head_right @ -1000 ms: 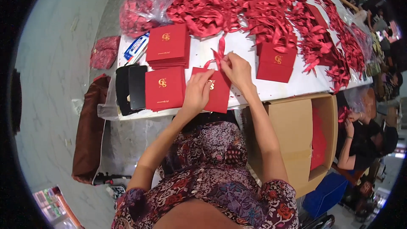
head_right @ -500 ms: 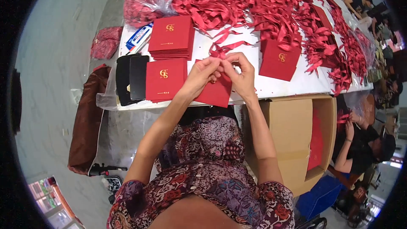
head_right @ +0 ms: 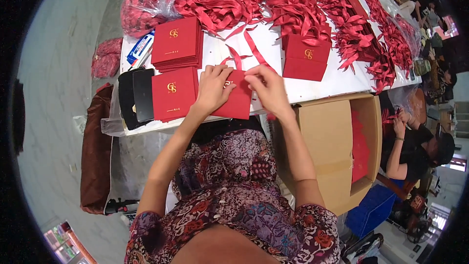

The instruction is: Assembling red gift boxes and tying red ribbons around them.

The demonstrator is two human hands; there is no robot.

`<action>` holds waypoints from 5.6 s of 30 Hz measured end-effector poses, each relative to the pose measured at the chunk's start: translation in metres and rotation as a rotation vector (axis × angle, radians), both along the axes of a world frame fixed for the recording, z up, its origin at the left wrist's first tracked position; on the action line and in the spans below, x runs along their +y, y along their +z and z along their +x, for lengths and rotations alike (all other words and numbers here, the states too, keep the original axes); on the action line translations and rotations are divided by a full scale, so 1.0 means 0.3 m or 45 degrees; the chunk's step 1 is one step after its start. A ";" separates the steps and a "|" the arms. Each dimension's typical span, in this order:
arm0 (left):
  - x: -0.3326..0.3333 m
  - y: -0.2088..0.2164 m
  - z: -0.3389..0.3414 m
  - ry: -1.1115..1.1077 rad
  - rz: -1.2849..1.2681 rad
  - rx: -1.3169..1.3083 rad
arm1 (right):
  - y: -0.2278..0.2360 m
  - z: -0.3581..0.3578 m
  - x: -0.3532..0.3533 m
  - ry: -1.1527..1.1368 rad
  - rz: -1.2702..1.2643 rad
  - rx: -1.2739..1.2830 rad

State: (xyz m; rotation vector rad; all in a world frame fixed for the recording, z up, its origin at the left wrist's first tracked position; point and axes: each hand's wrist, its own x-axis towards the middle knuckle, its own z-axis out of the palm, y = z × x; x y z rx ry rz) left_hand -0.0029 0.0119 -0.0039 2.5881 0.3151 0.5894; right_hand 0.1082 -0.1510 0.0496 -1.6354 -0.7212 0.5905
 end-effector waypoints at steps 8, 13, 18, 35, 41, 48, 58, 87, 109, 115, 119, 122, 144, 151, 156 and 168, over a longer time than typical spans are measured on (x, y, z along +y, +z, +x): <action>0.021 0.022 0.028 -0.024 -0.021 0.162 | -0.193 -0.003 0.068 -0.136 -0.263 -0.700; 0.036 0.002 0.044 -0.051 -0.345 0.240 | -0.186 -0.004 0.071 -0.080 -0.227 -0.536; 0.034 -0.023 0.048 -0.025 -0.422 0.223 | -0.168 -0.024 0.086 -0.138 -0.256 -0.549; -0.008 -0.001 -0.010 -0.078 -0.429 0.159 | -0.129 0.026 0.066 0.038 -0.410 -0.731; -0.060 0.029 -0.018 -0.153 -0.303 0.028 | -0.170 0.169 0.052 0.389 -0.583 -0.180; -0.079 0.037 -0.017 -0.182 -0.166 -0.118 | -0.233 0.222 0.105 0.558 -0.458 0.147; -0.059 0.015 -0.011 0.036 -0.328 -0.041 | -0.168 0.163 0.078 -0.141 -0.459 -0.461; -0.304 -0.024 -0.061 -0.073 -1.560 -0.224 | -0.172 0.030 0.194 -0.323 0.061 0.103; -0.028 -0.024 -0.128 0.096 -1.781 -0.146 | -0.054 -0.076 0.092 0.424 -0.073 -0.528; -0.001 0.009 -0.153 0.187 -0.355 -0.160 | -0.125 -0.071 0.097 0.256 -0.080 -0.781; -0.028 0.009 -0.140 0.354 -0.356 0.030 | -0.139 -0.072 0.127 0.167 -0.109 -0.775; -0.040 -0.005 -0.124 0.299 -0.386 0.171 | -0.169 -0.073 0.139 0.113 -0.181 -0.805; -0.017 -0.017 -0.094 0.211 -0.381 -0.087 | -0.182 -0.143 0.146 -0.082 -0.222 -0.947; 0.017 0.057 -0.092 0.253 -0.730 0.219 | -0.188 -0.144 0.133 -0.082 -0.114 -0.928; -0.001 0.034 -0.098 0.237 -0.657 0.108 | -0.175 -0.148 0.120 -0.115 -0.158 -0.768; 0.039 -0.153 -0.090 0.163 -1.337 -0.095 | -0.138 -0.129 0.098 -0.050 -0.149 -0.656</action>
